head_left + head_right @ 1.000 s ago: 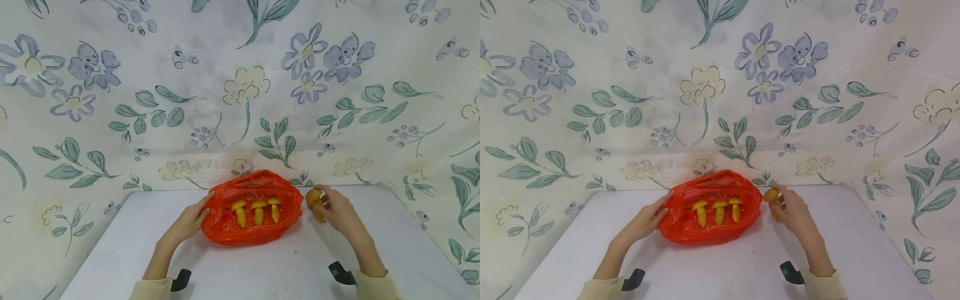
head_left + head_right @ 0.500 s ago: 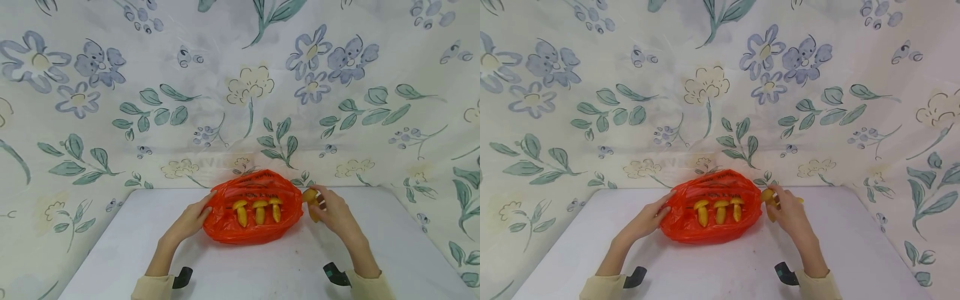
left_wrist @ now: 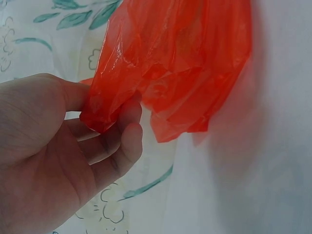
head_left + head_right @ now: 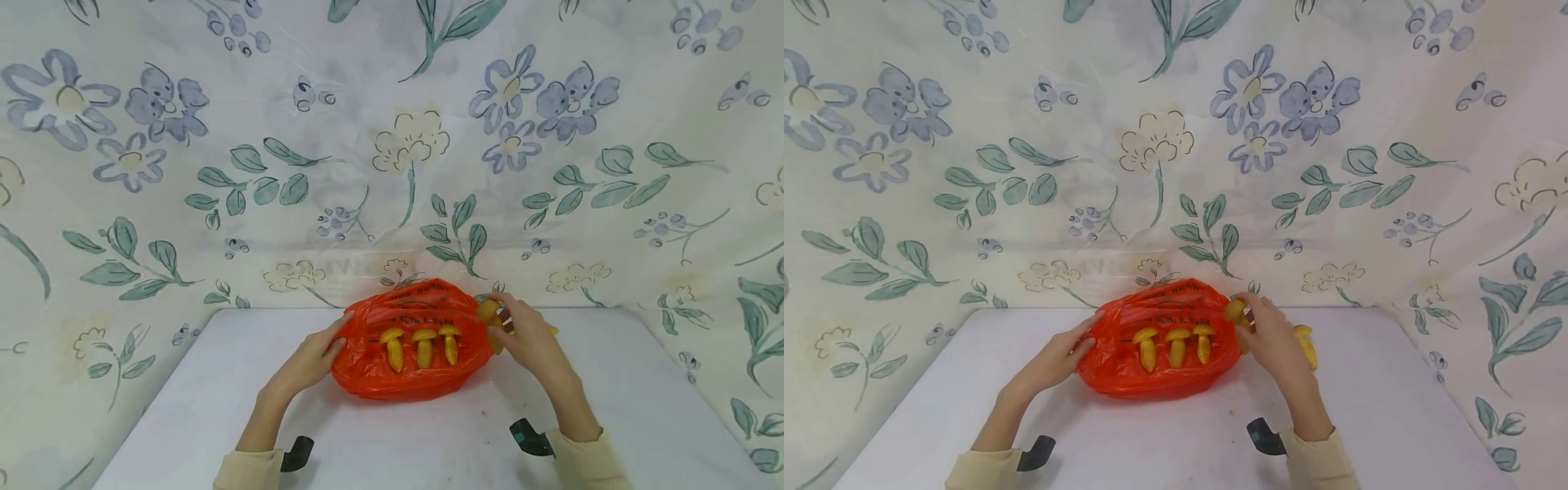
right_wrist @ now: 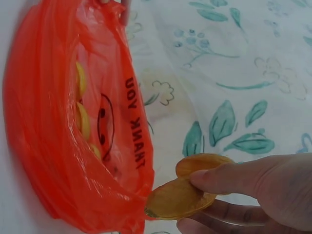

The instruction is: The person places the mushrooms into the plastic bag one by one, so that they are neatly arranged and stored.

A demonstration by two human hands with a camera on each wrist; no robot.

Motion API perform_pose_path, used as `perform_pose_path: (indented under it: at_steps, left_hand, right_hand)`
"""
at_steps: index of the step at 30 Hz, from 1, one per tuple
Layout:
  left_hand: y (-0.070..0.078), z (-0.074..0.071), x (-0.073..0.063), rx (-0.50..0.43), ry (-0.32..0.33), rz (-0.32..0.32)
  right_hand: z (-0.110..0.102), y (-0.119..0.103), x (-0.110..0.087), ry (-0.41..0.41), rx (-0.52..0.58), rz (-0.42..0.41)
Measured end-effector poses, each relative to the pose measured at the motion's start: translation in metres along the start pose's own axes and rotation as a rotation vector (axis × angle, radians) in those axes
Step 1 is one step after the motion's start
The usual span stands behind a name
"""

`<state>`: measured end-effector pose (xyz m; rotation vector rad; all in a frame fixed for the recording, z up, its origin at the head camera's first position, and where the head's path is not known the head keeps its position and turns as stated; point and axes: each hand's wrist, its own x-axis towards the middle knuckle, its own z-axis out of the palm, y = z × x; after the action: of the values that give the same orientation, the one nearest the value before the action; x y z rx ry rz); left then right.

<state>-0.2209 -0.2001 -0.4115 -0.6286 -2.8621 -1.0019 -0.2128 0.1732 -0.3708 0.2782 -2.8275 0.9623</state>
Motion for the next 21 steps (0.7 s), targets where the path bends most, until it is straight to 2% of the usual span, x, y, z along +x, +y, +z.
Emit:
perform_pose_path:
  at_steps: [16, 21]
  left_hand:
    - [0.002, 0.0, 0.0, 0.001, -0.006, -0.001]
    - [0.003, 0.0, 0.0, -0.005, -0.004, -0.002]
  right_hand:
    - [0.04, -0.032, 0.023, -0.095, 0.004, -0.055]
    - [0.055, -0.038, 0.029, -0.111, 0.047, -0.053]
